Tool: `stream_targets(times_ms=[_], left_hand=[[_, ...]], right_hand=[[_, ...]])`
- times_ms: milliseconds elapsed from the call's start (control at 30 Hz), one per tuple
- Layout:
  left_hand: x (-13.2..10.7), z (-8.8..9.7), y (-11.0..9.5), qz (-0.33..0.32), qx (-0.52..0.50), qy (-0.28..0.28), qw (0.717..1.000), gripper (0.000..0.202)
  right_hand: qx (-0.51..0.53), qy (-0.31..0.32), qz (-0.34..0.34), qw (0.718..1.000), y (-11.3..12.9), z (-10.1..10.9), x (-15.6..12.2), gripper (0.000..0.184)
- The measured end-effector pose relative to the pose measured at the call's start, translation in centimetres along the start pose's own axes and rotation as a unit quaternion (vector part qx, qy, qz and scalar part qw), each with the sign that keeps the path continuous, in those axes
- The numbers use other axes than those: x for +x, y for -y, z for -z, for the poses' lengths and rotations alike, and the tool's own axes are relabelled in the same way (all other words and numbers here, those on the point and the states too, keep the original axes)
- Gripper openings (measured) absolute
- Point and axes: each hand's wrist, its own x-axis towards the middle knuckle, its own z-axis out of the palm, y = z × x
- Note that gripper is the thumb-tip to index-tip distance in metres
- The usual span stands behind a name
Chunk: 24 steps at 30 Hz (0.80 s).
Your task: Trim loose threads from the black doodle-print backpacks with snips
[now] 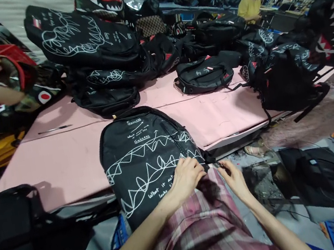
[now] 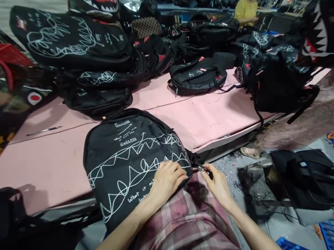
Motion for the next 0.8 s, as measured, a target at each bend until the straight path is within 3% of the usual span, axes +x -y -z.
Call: stream_targets(times_ms=[167, 300, 533, 667, 800], left_hand=[[0.9, 0.2, 0.4, 0.085, -0.020, 0.042, 0.995, 0.027], [1.1, 0.0, 0.9, 0.134, -0.064, 0.062, 0.987, 0.026], [1.4, -1.0, 0.4, 0.145, -0.092, 0.044, 0.984, 0.025], [1.5, -0.4, 0.5, 0.189, -0.176, 0.002, 0.966, 0.027], [-1.0, 2.6, 4.1, 0.199, -0.207, -0.068, 0.956, 0.040]], right_hand=[[-0.032, -0.006, 0.093, 0.995, 2.1, -0.1, -1.0, 0.030], [-0.096, -0.040, 0.120, 0.987, 3.4, -0.6, -1.4, 0.027], [-0.170, -0.049, 0.164, 0.970, 3.7, -1.4, -1.1, 0.021], [-0.086, -0.041, 0.111, 0.989, 3.7, -1.1, -1.1, 0.023], [0.122, -0.049, 0.004, 0.991, 1.6, -0.4, -0.5, 0.027]])
